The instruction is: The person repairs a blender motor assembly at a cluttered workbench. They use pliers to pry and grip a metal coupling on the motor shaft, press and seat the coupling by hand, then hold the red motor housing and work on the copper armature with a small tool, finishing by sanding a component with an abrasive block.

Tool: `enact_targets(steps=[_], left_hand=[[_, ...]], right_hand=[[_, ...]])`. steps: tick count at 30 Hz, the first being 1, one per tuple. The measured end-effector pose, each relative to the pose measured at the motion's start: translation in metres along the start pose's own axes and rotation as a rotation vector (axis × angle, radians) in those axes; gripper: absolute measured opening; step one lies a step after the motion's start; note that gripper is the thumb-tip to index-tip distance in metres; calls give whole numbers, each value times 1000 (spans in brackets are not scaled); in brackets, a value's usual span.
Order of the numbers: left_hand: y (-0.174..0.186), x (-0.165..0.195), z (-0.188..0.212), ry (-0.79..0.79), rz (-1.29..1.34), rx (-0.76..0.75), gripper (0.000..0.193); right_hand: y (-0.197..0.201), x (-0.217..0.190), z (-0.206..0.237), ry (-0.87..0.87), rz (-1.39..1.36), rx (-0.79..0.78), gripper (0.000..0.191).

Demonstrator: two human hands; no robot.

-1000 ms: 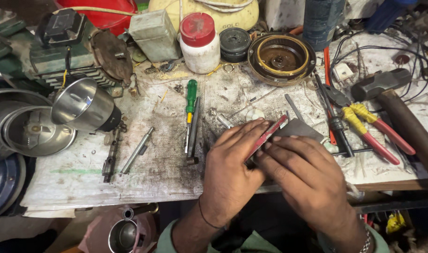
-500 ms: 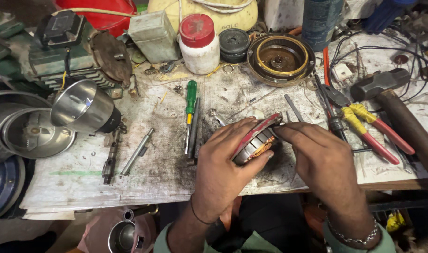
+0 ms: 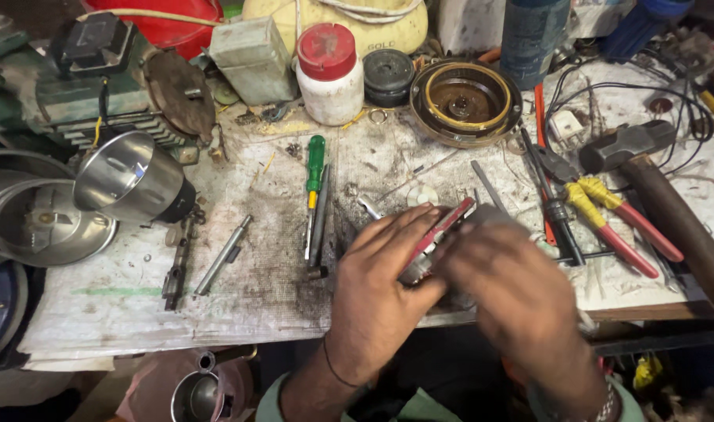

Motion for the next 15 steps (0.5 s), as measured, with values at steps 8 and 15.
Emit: enact_targets(steps=[8, 15], left_hand=[[-1, -3, -1, -14, -10, -5, 52], [-3, -6, -1, 3, 9, -23, 56]], right_hand=[[2, -10, -2, 117, -53, -19, 36], [-2, -6, 4, 11, -33, 12, 35]])
Point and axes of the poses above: each hand's wrist, its own z-axis away from the middle knuckle, its own y-axis out of the back of the hand, x = y × z, the point moved 2 cm from there along -z, towards the middle knuckle, and after that the axes turned 8 degrees about z, right-handed, at the moved point
